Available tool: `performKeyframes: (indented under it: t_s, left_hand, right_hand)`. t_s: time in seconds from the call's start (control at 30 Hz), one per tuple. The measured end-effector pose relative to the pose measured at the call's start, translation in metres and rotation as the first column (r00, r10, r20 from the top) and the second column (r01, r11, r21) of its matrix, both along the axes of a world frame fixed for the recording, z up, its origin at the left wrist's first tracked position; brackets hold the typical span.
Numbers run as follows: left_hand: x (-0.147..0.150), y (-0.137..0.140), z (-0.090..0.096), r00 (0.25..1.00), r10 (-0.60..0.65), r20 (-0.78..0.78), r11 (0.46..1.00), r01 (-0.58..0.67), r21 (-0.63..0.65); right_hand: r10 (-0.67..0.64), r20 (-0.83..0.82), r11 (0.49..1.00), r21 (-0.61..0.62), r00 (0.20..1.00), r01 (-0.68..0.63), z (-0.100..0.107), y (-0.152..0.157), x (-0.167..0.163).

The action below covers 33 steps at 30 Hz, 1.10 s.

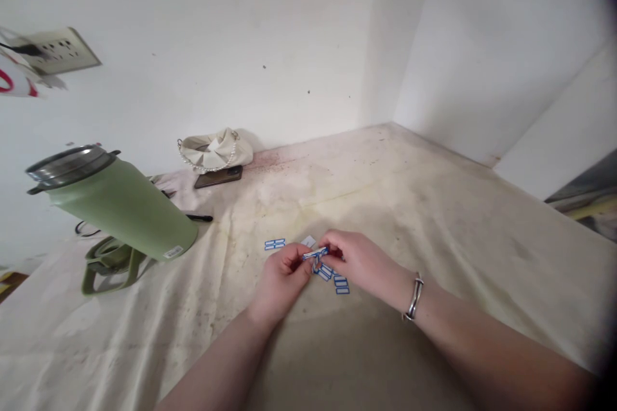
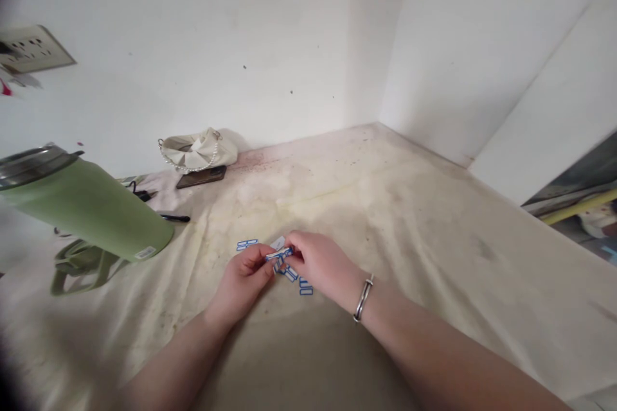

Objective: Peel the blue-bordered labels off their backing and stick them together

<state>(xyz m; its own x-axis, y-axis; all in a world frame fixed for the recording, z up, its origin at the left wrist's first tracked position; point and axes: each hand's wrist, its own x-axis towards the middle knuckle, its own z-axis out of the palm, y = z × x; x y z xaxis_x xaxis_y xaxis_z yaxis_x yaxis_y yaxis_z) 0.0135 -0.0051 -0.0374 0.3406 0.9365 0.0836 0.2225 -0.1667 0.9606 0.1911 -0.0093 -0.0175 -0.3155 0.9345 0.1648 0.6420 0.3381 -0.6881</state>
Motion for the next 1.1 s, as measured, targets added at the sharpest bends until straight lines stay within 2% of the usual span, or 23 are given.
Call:
performKeyframes:
  t_s: [0.27, 0.4, 0.5, 0.6, 0.8, 1.0, 1.1]
  left_hand:
    - [0.002, -0.002, 0.004, 1.0, 0.006, 0.0, 1.0, -0.006, 0.011]
    - [0.003, -0.002, 0.004, 0.978, 0.207, -0.002, 0.978, -0.207, -0.005]
    - [0.001, 0.001, 0.004, 0.921, 0.386, 0.061, 0.923, -0.385, -0.03]
    - [-0.001, 0.003, 0.003, 0.882, 0.465, 0.083, 0.885, -0.464, -0.034]
    - [-0.001, 0.005, -0.002, 0.888, 0.459, 0.041, 0.889, -0.458, -0.019]
    - [-0.001, 0.005, -0.003, 0.898, 0.437, 0.053, 0.899, -0.436, -0.031]
    - [-0.001, 0.005, 0.0, 0.905, 0.425, 0.038, 0.905, -0.423, -0.039]
  right_hand:
    - [0.009, -0.04, 1.0, -0.022, 0.999, -0.009, -0.001, 0.001, -0.001]
    - [-0.032, -0.039, 0.999, -0.03, 0.999, 0.031, -0.004, 0.002, 0.0]
    - [-0.053, 0.084, 0.999, 0.012, 0.995, 0.052, -0.006, 0.001, 0.001]
    - [0.015, 0.201, 0.999, 0.044, 0.979, -0.024, -0.009, -0.003, 0.001]
    - [0.077, 0.251, 0.994, 0.054, 0.965, -0.094, -0.014, -0.005, -0.004]
    - [0.081, 0.208, 0.994, 0.055, 0.975, -0.094, -0.009, -0.004, -0.004]
    - [0.035, 0.177, 0.999, 0.018, 0.984, -0.039, -0.003, -0.005, -0.003]
